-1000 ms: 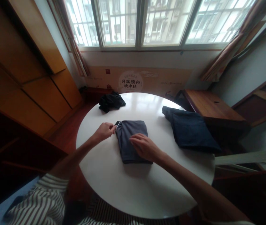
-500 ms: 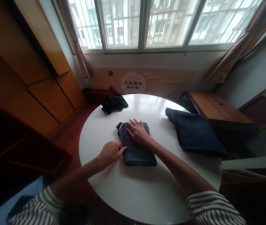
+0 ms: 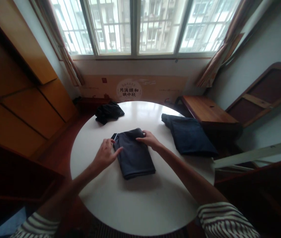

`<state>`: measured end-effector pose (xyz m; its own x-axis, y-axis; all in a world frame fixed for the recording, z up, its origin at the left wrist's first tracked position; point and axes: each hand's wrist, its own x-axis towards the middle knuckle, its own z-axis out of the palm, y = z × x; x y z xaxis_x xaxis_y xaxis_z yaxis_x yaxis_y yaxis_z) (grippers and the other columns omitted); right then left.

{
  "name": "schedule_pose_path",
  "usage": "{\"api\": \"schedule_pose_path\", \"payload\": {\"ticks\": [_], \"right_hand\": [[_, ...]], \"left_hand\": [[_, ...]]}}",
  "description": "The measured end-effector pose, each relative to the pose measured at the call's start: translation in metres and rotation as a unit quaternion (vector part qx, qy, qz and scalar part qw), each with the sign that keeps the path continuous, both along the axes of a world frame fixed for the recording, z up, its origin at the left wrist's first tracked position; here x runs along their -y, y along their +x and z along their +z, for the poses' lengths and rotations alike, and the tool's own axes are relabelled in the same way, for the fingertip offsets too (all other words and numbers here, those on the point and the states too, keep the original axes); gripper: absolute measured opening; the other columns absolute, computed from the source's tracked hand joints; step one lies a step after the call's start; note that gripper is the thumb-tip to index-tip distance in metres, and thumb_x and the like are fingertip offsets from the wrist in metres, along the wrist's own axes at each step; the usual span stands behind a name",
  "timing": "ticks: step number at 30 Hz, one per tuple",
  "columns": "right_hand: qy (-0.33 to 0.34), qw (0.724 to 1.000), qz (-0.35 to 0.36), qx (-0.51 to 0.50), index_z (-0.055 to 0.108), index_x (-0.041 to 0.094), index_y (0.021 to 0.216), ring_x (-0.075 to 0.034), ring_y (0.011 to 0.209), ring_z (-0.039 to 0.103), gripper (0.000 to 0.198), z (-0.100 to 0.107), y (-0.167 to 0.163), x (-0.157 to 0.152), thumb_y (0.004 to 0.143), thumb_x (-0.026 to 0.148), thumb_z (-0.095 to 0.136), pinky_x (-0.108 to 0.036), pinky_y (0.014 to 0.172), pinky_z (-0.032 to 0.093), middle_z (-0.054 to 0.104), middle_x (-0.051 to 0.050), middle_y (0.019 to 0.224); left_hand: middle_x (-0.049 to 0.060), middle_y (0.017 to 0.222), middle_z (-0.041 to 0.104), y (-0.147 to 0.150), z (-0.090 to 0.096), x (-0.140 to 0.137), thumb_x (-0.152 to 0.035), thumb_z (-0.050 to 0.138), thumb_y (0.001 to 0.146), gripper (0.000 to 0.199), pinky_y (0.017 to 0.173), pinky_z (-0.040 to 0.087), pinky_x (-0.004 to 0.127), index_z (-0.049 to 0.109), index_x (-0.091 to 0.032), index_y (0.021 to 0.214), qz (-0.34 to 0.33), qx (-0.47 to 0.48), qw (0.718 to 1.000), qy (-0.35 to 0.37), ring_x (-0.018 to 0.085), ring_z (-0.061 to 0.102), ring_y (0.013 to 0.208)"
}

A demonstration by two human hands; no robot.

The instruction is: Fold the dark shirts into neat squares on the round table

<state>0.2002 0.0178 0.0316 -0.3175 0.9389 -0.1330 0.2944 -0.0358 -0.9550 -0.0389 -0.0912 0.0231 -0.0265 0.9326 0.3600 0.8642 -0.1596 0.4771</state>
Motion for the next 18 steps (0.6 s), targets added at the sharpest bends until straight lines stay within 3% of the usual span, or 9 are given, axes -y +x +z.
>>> {"api": "schedule_pose_path", "payload": {"ticks": [3,5,8,10,14,16,18], "right_hand": [[0.082,0.996,0.042,-0.014,0.061,0.021,0.105,-0.013,0.068,0.052,0.039,0.0,-0.005,0.011,0.071,0.034,0.077,-0.021,0.056,0.041,0.059,0.004,0.077],[0.105,0.991,0.079,-0.03,0.058,0.023,0.109,-0.011,0.064,0.047,0.036,0.0,-0.004,0.015,0.078,0.035,0.07,-0.02,0.054,0.037,0.054,0.006,0.073],[0.07,0.986,0.101,-0.116,0.053,0.025,0.113,-0.012,0.064,0.046,0.037,0.007,0.001,0.018,0.081,0.038,0.067,-0.02,0.053,0.037,0.052,0.006,0.074],[0.042,0.975,0.105,-0.193,0.05,0.027,0.115,-0.013,0.068,0.051,0.04,0.016,0.006,0.019,0.081,0.04,0.067,-0.021,0.056,0.042,0.056,0.004,0.081],[0.054,0.957,0.096,-0.268,0.05,0.028,0.114,-0.017,0.08,0.059,0.04,0.046,0.018,0.026,0.081,0.039,0.07,-0.025,0.065,0.049,0.062,0.002,0.09],[0.084,0.953,0.091,-0.278,0.052,0.028,0.112,-0.017,0.084,0.06,0.039,0.064,0.025,0.032,0.08,0.038,0.072,-0.026,0.069,0.05,0.063,0.002,0.091],[0.113,0.949,0.076,-0.285,0.053,0.029,0.111,-0.017,0.086,0.061,0.039,0.083,0.034,0.036,0.078,0.038,0.072,-0.027,0.072,0.051,0.064,0.002,0.093]], "left_hand": [[0.008,0.1,0.059,-0.017,-0.005,-0.013,-0.058,0.063,0.079,0.051,0.073,0.055,0.038,0.051,-0.017,0.106,0.058,0.081,0.993,-0.063,0.022,0.064,0.081],[0.004,0.087,0.063,-0.02,-0.007,-0.008,-0.063,0.059,0.081,0.056,0.062,0.053,0.033,0.049,-0.016,0.111,0.038,0.148,0.974,-0.17,0.019,0.064,0.066],[0.001,0.068,0.064,-0.013,-0.005,0.01,-0.069,0.054,0.083,0.058,0.053,0.047,0.029,0.057,-0.016,0.104,-0.026,0.189,0.929,-0.318,0.019,0.062,0.057],[0.001,0.064,0.064,-0.004,-0.001,0.019,-0.07,0.054,0.083,0.056,0.053,0.044,0.027,0.063,-0.016,0.096,-0.048,0.169,0.935,-0.309,0.019,0.062,0.058],[0.0,0.068,0.063,0.011,-0.001,0.014,-0.066,0.058,0.084,0.048,0.057,0.044,0.026,0.066,-0.019,0.089,-0.055,0.129,0.98,-0.145,0.017,0.06,0.062],[0.003,0.078,0.068,0.02,-0.003,0.001,-0.065,0.061,0.083,0.049,0.062,0.048,0.027,0.066,-0.018,0.092,-0.079,0.169,0.972,-0.145,0.018,0.063,0.07],[0.007,0.095,0.071,0.033,-0.001,-0.016,-0.068,0.065,0.078,0.056,0.072,0.053,0.031,0.067,-0.017,0.102,-0.133,0.258,0.94,-0.181,0.023,0.067,0.086]]}}
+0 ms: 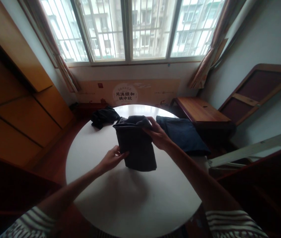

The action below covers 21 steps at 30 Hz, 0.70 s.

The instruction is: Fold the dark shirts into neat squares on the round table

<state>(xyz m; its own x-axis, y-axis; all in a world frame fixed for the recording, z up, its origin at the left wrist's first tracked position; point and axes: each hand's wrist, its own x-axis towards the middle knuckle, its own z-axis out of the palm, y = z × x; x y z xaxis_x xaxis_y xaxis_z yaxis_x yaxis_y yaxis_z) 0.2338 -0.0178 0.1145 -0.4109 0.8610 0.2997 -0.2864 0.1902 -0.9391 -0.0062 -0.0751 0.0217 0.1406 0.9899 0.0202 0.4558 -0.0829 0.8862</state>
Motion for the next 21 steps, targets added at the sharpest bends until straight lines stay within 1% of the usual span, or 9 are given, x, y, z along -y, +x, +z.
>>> {"api": "schedule_pose_path", "payload": {"ticks": [2,4,6,8,11,13,14,17,21], "right_hand": [[0.015,0.999,-0.033,-0.013,0.053,0.029,0.111,-0.018,0.089,0.062,0.041,0.019,0.013,-0.001,0.077,0.038,0.073,-0.028,0.075,0.052,0.065,0.003,0.096],[0.025,0.997,-0.076,-0.019,0.053,0.03,0.113,-0.019,0.091,0.063,0.043,0.035,0.033,-0.009,0.075,0.038,0.072,-0.031,0.078,0.054,0.066,0.002,0.098],[0.033,0.991,-0.127,-0.003,0.054,0.03,0.115,-0.02,0.092,0.064,0.044,0.045,0.063,-0.027,0.075,0.038,0.071,-0.034,0.08,0.055,0.067,0.001,0.1],[0.029,0.981,-0.187,0.041,0.056,0.028,0.117,-0.021,0.09,0.065,0.044,0.045,0.102,-0.049,0.076,0.037,0.07,-0.036,0.079,0.056,0.068,-0.001,0.099],[-0.022,0.951,-0.278,0.136,0.06,0.023,0.116,-0.022,0.082,0.067,0.04,0.026,0.163,-0.082,0.078,0.032,0.068,-0.037,0.072,0.057,0.071,-0.006,0.095],[-0.097,0.909,-0.344,0.215,0.064,0.018,0.11,-0.022,0.071,0.067,0.034,0.004,0.193,-0.094,0.077,0.026,0.067,-0.038,0.067,0.056,0.072,-0.009,0.088],[-0.115,0.896,-0.358,0.236,0.066,0.014,0.107,-0.022,0.066,0.066,0.032,-0.007,0.203,-0.097,0.076,0.023,0.067,-0.04,0.065,0.056,0.071,-0.011,0.085],[-0.116,0.88,-0.377,0.266,0.068,0.009,0.103,-0.022,0.061,0.065,0.03,-0.032,0.217,-0.099,0.074,0.016,0.065,-0.041,0.064,0.056,0.071,-0.012,0.08],[-0.064,0.873,-0.385,0.291,0.065,0.014,0.114,-0.02,0.072,0.069,0.036,-0.034,0.221,-0.103,0.079,0.019,0.062,-0.036,0.07,0.057,0.073,-0.011,0.092]], "left_hand": [[0.012,0.112,0.07,0.021,0.006,-0.018,-0.07,0.069,0.073,0.068,0.085,0.054,0.037,0.065,-0.016,0.114,-0.067,0.138,0.987,-0.047,0.028,0.066,0.104],[0.014,0.123,0.067,0.051,0.016,-0.037,-0.069,0.076,0.066,0.077,0.094,0.053,0.04,0.064,-0.016,0.12,-0.124,0.279,0.947,-0.101,0.031,0.063,0.113],[0.015,0.123,0.067,0.091,0.025,-0.056,-0.062,0.083,0.063,0.076,0.097,0.053,0.039,0.064,-0.015,0.119,-0.145,0.379,0.902,-0.146,0.029,0.064,0.113],[0.015,0.118,0.069,0.139,0.031,-0.072,-0.05,0.086,0.066,0.064,0.093,0.056,0.035,0.065,-0.015,0.116,-0.139,0.432,0.874,-0.176,0.025,0.067,0.105],[0.012,0.106,0.071,0.21,0.026,-0.087,-0.034,0.08,0.078,0.043,0.079,0.06,0.03,0.065,-0.013,0.112,-0.111,0.46,0.849,-0.236,0.018,0.07,0.085],[0.011,0.094,0.071,0.247,0.015,-0.091,-0.029,0.078,0.08,0.036,0.067,0.061,0.031,0.064,-0.01,0.108,-0.103,0.415,0.848,-0.314,0.016,0.068,0.071],[0.01,0.089,0.07,0.26,0.01,-0.091,-0.028,0.078,0.081,0.035,0.062,0.061,0.031,0.064,-0.008,0.106,-0.1,0.39,0.85,-0.341,0.016,0.067,0.066],[0.008,0.083,0.067,0.28,-0.003,-0.086,-0.027,0.078,0.081,0.037,0.055,0.06,0.029,0.062,-0.005,0.107,-0.086,0.358,0.859,-0.355,0.015,0.064,0.059],[0.009,0.089,0.068,0.28,-0.002,-0.084,-0.031,0.074,0.085,0.041,0.059,0.062,0.029,0.06,-0.007,0.115,-0.099,0.39,0.859,-0.316,0.016,0.068,0.063]]}}
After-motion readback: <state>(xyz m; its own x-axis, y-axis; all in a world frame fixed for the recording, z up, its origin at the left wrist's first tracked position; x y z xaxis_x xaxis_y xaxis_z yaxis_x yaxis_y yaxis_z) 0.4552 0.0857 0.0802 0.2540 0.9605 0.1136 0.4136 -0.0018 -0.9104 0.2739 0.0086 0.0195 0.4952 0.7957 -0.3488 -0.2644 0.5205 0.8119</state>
